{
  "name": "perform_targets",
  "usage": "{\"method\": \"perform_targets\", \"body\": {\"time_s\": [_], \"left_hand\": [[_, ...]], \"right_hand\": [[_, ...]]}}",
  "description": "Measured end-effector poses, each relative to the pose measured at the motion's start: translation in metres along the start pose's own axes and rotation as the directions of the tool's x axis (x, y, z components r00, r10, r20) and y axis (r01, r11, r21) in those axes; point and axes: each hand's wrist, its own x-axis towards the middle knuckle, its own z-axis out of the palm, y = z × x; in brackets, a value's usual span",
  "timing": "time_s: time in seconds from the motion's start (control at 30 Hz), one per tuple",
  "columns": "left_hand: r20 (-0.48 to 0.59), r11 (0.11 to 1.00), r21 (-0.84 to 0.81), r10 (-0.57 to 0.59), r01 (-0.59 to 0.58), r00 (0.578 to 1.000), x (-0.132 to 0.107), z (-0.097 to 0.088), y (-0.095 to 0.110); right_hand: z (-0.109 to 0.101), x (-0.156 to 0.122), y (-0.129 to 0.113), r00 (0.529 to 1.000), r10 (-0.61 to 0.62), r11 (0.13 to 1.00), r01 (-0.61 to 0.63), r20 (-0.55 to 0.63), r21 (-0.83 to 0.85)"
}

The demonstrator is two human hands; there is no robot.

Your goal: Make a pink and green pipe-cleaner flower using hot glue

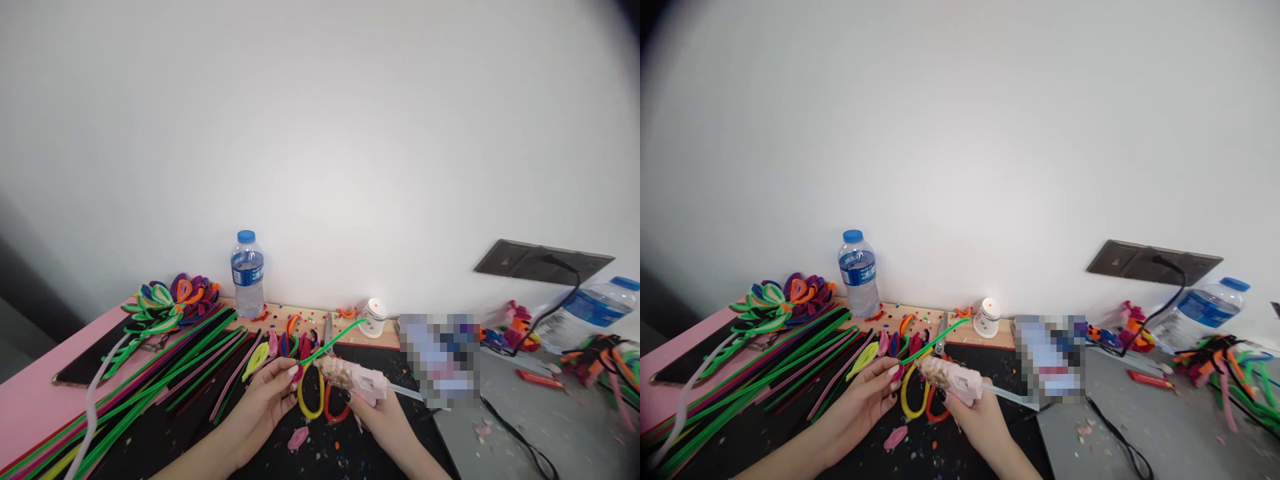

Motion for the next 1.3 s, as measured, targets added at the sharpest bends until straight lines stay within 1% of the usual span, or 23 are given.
{"method": "perform_targets", "body": {"time_s": [0.07, 0.13, 0.2, 0.27, 0.33, 0.4, 0.5, 0.6, 0.7, 0.83, 0.97, 1.07, 1.13, 1.2, 1.27, 1.3], "left_hand": [[0.006, 1.0, 0.001, 0.004, -0.004, 1.0, 0.0, 0.0, 0.001], [0.009, 1.0, 0.001, 0.008, -0.008, 1.0, -0.001, 0.001, 0.001], [0.005, 1.0, -0.001, 0.013, -0.013, 1.0, 0.0, 0.0, 0.002], [0.005, 1.0, -0.003, 0.019, -0.019, 1.0, 0.0, 0.0, 0.002], [0.005, 1.0, -0.003, 0.025, -0.025, 1.0, 0.001, -0.001, 0.002], [0.008, 0.999, 0.002, 0.032, -0.032, 0.999, 0.002, -0.002, 0.001], [0.011, 0.999, 0.015, 0.028, -0.028, 1.0, 0.001, -0.002, 0.001], [0.018, 0.999, 0.037, 0.018, -0.019, 1.0, -0.001, 0.0, 0.001], [0.045, 0.997, 0.073, 0.012, -0.015, 0.999, -0.002, 0.001, 0.001], [0.074, 0.991, 0.127, 0.027, -0.036, 0.997, -0.002, 0.0, -0.001], [0.094, 0.981, 0.187, 0.033, -0.05, 0.995, -0.003, 0.001, -0.002], [0.106, 0.971, 0.233, 0.035, -0.059, 0.994, -0.004, 0.003, -0.002], [0.124, 0.964, 0.26, 0.026, -0.058, 0.992, -0.005, 0.003, -0.001], [0.148, 0.956, 0.289, 0.014, -0.056, 0.989, -0.006, 0.004, -0.002], [0.167, 0.945, 0.321, 0.008, -0.062, 0.986, -0.007, 0.004, -0.002], [0.172, 0.939, 0.339, 0.006, -0.065, 0.985, -0.007, 0.004, -0.002]], "right_hand": [[-0.004, 0.0, -0.003, 0.998, -0.05, 0.986, 0.042, -0.046, -0.16], [-0.008, 0.001, -0.007, 0.996, -0.071, 0.943, 0.048, -0.061, -0.33], [-0.012, 0.003, -0.009, 0.996, -0.056, 0.87, 0.016, -0.066, -0.494], [-0.017, 0.005, -0.008, 0.998, -0.038, 0.778, -0.005, -0.056, -0.629], [-0.02, 0.007, -0.005, 0.999, -0.034, 0.694, -0.008, -0.043, -0.72], [-0.024, 0.01, 0.0, 0.998, -0.03, 0.631, -0.017, -0.046, -0.775], [-0.029, 0.014, 0.007, 0.999, -0.013, 0.59, -0.034, -0.052, -0.807], [-0.032, 0.017, 0.012, 0.999, -0.02, 0.604, -0.021, -0.042, -0.796], [-0.033, 0.019, 0.018, 0.996, -0.075, 0.632, 0.008, -0.051, -0.775], [-0.033, 0.021, 0.022, 0.99, -0.128, 0.645, 0.033, -0.065, -0.763], [-0.034, 0.021, 0.017, 0.986, -0.164, 0.663, 0.079, -0.041, -0.745], [-0.035, 0.018, 0.008, 0.976, -0.218, 0.72, 0.142, -0.027, -0.679], [-0.034, 0.015, 0.001, 0.967, -0.255, 0.791, 0.2, -0.014, -0.578], [-0.031, 0.011, -0.005, 0.97, -0.242, 0.895, 0.226, 0.007, -0.385], [-0.026, 0.007, -0.011, 0.985, -0.17, 0.978, 0.172, 0.03, -0.119], [-0.023, 0.006, -0.013, 0.991, -0.128, 0.992, 0.128, 0.04, -0.004]]}}
